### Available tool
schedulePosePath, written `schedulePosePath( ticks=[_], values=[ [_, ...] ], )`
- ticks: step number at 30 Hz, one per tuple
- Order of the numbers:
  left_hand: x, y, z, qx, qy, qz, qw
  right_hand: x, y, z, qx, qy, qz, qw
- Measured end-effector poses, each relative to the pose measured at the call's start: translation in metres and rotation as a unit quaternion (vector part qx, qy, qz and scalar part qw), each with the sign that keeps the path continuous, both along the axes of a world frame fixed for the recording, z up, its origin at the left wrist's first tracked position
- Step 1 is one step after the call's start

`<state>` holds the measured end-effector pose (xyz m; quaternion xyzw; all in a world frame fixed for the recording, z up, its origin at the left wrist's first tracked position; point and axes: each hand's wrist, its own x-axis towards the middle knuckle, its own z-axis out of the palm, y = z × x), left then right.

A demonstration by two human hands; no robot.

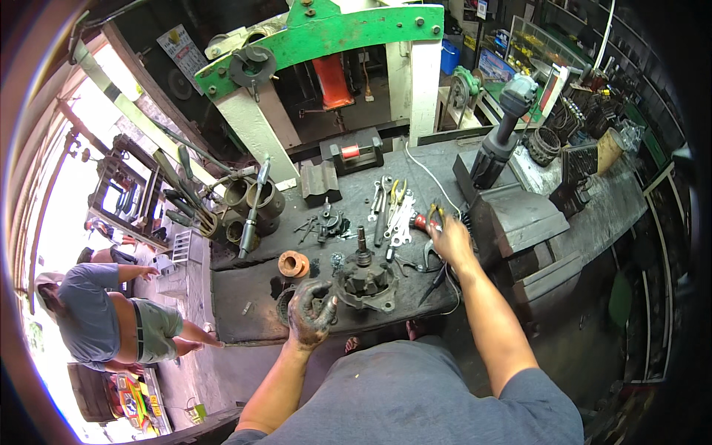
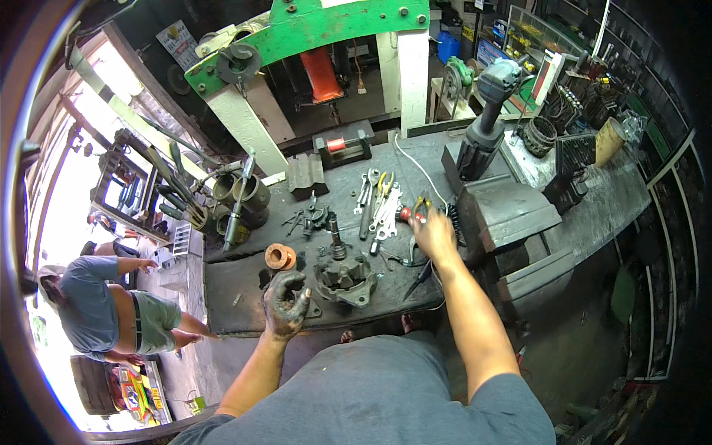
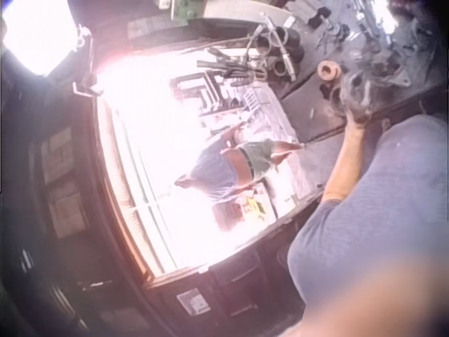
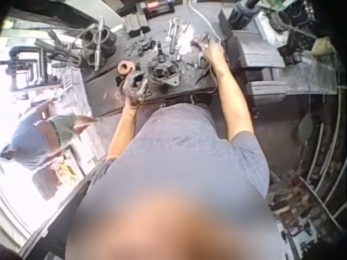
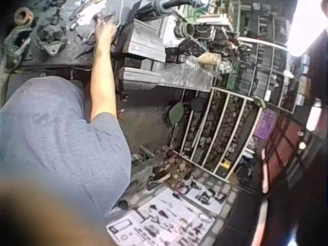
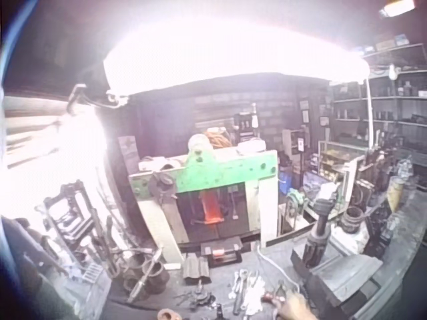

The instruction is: The person assembles a mechanical component on a workbench, using a screwdriver to tighten a bolt and inserting a cylindrical metal part into a housing. The person repeatedly adjusts and repositions the assembly while another person stands nearby.

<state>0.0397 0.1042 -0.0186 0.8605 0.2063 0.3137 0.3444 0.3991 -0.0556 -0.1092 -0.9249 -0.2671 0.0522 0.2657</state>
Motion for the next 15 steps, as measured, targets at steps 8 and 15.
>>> schedulePosePath(
  ticks=[8,15],
  values=[
    [-0.020,0.006,0.010,-0.011,0.030,-0.086,0.996,0.040,0.075,-0.006,-0.201,0.082,-0.086,0.972],
    [0.025,0.003,0.025,0.011,0.034,-0.108,0.994,-0.002,0.015,0.002,0.271,0.354,-0.096,0.890]
  ],
)
